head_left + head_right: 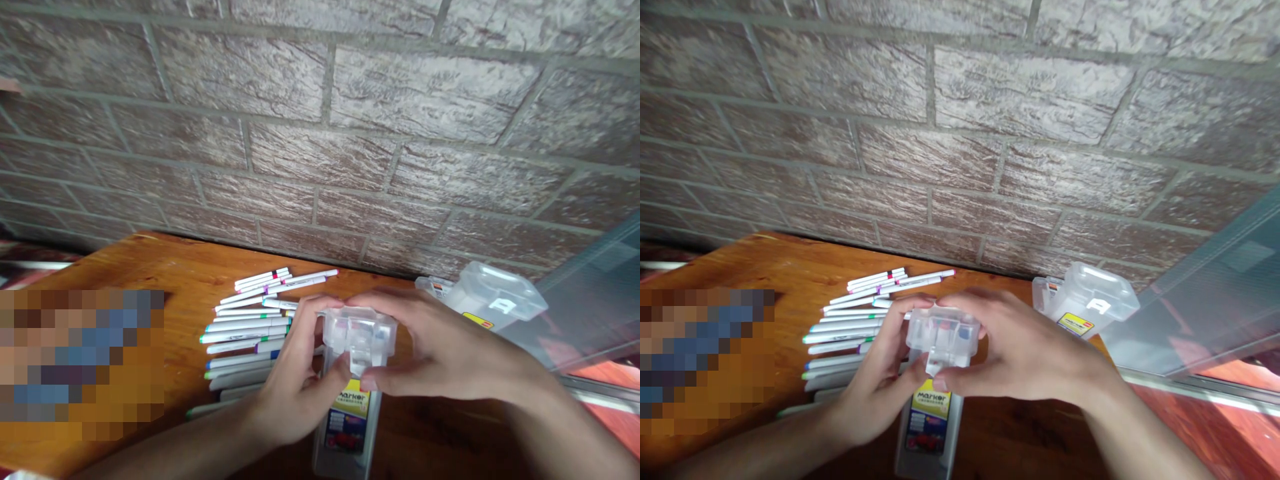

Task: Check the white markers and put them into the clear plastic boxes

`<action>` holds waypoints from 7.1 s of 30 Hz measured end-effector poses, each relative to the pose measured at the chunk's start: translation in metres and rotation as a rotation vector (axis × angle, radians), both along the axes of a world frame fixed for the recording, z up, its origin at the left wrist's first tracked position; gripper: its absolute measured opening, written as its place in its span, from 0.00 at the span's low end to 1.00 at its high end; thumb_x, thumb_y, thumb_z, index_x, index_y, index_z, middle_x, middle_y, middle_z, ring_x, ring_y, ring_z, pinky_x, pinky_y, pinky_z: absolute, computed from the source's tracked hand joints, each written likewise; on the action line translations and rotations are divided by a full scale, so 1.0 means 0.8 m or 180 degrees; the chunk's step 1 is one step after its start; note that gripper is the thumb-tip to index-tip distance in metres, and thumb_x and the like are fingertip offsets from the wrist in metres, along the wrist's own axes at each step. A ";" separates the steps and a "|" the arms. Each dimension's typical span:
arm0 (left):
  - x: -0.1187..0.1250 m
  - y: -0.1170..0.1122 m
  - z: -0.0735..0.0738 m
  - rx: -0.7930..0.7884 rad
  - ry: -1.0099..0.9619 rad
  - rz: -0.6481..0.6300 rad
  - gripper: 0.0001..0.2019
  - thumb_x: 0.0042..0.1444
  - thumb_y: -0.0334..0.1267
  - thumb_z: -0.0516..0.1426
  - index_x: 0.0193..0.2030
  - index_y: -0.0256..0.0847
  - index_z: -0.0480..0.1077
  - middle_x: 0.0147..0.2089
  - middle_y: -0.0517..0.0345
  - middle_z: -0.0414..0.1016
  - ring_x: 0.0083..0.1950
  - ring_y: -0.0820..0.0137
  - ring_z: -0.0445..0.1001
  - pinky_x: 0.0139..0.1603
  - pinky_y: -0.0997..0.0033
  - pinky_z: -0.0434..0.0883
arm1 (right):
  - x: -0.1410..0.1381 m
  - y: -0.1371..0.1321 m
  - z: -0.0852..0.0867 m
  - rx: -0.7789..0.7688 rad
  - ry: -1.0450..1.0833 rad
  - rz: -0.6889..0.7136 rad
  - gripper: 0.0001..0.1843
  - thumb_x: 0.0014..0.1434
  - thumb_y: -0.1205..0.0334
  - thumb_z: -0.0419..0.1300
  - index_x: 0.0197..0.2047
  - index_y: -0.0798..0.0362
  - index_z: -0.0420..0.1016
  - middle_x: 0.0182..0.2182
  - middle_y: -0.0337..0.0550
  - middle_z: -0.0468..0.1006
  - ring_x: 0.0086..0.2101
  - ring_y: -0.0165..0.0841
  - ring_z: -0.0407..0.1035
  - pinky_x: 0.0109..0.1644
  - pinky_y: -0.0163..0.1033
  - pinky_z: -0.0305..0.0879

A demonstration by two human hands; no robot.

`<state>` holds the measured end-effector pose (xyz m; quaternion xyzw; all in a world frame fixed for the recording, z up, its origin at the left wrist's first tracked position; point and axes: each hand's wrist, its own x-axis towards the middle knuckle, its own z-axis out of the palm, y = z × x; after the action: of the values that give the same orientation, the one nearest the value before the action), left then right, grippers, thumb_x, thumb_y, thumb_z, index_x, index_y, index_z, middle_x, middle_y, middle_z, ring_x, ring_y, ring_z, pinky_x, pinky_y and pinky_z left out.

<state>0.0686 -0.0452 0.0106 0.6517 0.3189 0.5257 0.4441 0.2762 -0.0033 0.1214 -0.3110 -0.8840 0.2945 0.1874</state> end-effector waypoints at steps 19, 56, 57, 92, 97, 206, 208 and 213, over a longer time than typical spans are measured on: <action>-0.005 -0.010 -0.005 0.0943 0.0309 0.0189 0.36 0.53 0.29 0.62 0.68 0.55 0.58 0.68 0.47 0.56 0.70 0.48 0.64 0.65 0.50 0.71 | 0.009 -0.038 0.002 0.0768 -0.0174 0.0000 0.42 0.56 0.51 0.76 0.72 0.37 0.70 0.56 0.42 0.85 0.41 0.47 0.84 0.44 0.45 0.81; -0.002 0.000 0.020 -0.0010 -0.0487 0.0159 0.13 0.66 0.41 0.62 0.53 0.48 0.65 0.47 0.57 0.73 0.45 0.65 0.74 0.46 0.67 0.73 | -0.013 -0.009 -0.029 -0.0080 0.0238 -0.0425 0.18 0.70 0.52 0.63 0.60 0.42 0.76 0.52 0.42 0.85 0.44 0.41 0.81 0.43 0.41 0.75; -0.001 0.002 0.020 -0.0220 -0.0540 0.0162 0.12 0.66 0.42 0.62 0.53 0.48 0.65 0.44 0.58 0.74 0.42 0.66 0.74 0.43 0.69 0.72 | -0.015 -0.005 -0.038 -0.0302 0.0341 -0.0513 0.16 0.70 0.51 0.62 0.59 0.42 0.78 0.50 0.41 0.85 0.44 0.42 0.80 0.42 0.41 0.74; -0.003 0.006 0.003 -0.0822 0.0007 0.0285 0.15 0.72 0.54 0.49 0.49 0.45 0.65 0.46 0.55 0.71 0.49 0.60 0.69 0.45 0.65 0.69 | -0.056 -0.025 -0.099 -0.1832 0.2047 -0.1548 0.19 0.59 0.46 0.70 0.42 0.51 0.74 0.36 0.41 0.79 0.36 0.39 0.73 0.41 0.41 0.67; -0.001 0.006 0.007 -0.0675 0.0149 0.0268 0.14 0.71 0.53 0.52 0.48 0.44 0.64 0.46 0.55 0.70 0.50 0.60 0.69 0.48 0.63 0.68 | -0.051 -0.025 -0.102 -0.1844 0.1945 -0.1513 0.20 0.60 0.45 0.67 0.45 0.52 0.75 0.39 0.42 0.79 0.40 0.41 0.73 0.43 0.43 0.66; -0.010 0.004 0.016 -0.0720 0.0021 -0.0067 0.12 0.68 0.47 0.51 0.49 0.43 0.65 0.48 0.55 0.69 0.52 0.57 0.68 0.55 0.58 0.65 | -0.038 -0.037 -0.102 -0.1998 0.2018 -0.1119 0.18 0.61 0.52 0.67 0.51 0.49 0.73 0.43 0.44 0.79 0.42 0.40 0.72 0.44 0.42 0.70; -0.010 0.004 0.016 -0.0733 0.0016 -0.0070 0.12 0.68 0.48 0.51 0.49 0.43 0.65 0.48 0.55 0.69 0.52 0.57 0.68 0.55 0.59 0.65 | -0.036 -0.038 -0.102 -0.2056 0.2067 -0.1054 0.18 0.61 0.52 0.67 0.51 0.49 0.73 0.43 0.43 0.78 0.42 0.40 0.71 0.44 0.42 0.70; -0.009 0.003 0.015 -0.0741 -0.0044 -0.0088 0.13 0.68 0.49 0.51 0.49 0.43 0.65 0.48 0.55 0.70 0.52 0.57 0.68 0.55 0.59 0.65 | -0.032 -0.039 -0.107 -0.2227 0.2202 -0.0890 0.18 0.63 0.52 0.67 0.53 0.47 0.72 0.42 0.40 0.77 0.43 0.39 0.70 0.45 0.40 0.66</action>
<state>0.0612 -0.0427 0.0223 0.5964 0.3657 0.4834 0.5262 0.2503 -0.0346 0.0358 -0.3547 -0.5686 0.6307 0.3913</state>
